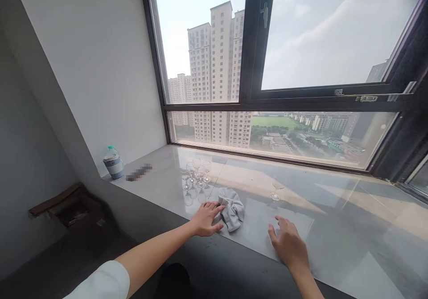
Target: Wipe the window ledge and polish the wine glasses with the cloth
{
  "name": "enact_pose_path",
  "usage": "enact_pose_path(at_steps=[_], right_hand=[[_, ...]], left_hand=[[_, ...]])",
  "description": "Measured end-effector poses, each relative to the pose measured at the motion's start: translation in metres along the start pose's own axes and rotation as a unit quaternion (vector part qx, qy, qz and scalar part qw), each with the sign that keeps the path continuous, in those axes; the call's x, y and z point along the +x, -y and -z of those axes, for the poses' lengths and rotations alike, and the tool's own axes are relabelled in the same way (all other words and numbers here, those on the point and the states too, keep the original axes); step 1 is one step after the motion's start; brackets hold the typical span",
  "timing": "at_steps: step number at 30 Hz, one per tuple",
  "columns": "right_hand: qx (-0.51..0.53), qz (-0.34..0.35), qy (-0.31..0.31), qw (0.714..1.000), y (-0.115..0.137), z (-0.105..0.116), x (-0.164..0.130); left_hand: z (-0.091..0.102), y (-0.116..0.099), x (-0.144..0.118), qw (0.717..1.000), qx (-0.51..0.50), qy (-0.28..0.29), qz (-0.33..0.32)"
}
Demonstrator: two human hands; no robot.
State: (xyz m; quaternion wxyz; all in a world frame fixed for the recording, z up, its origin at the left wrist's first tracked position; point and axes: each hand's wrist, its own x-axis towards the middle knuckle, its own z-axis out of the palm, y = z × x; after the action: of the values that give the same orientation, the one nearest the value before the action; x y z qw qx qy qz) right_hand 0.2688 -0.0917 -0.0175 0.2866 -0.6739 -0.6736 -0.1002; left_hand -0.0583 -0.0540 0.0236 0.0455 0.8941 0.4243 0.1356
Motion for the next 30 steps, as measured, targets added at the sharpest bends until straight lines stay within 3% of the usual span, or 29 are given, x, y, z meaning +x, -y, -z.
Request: enact_pose_path(at_steps=[12, 15, 18, 23, 30], right_hand=[[0.003, 0.031, -0.028, 0.999, 0.009, -0.004, -0.005], [0.028, 0.040, -0.039, 0.998, 0.035, -0.002, -0.004], [0.069, 0.053, -0.020, 0.996, 0.082, -0.003, 0.005], [0.146, 0.036, 0.010, 0.989, 0.148, -0.021, 0.024], [0.113, -0.022, 0.057, 0.992, 0.155, -0.053, 0.023]], left_hand=[[-0.006, 0.003, 0.000, 1.000, 0.002, -0.012, 0.011], [-0.006, 0.003, 0.000, 1.000, -0.006, -0.015, 0.006], [-0.008, 0.005, 0.000, 1.000, -0.013, -0.024, 0.004], [-0.011, 0.008, 0.000, 0.999, -0.021, -0.037, -0.007], [-0.017, 0.016, 0.002, 0.998, -0.030, -0.058, -0.012]])
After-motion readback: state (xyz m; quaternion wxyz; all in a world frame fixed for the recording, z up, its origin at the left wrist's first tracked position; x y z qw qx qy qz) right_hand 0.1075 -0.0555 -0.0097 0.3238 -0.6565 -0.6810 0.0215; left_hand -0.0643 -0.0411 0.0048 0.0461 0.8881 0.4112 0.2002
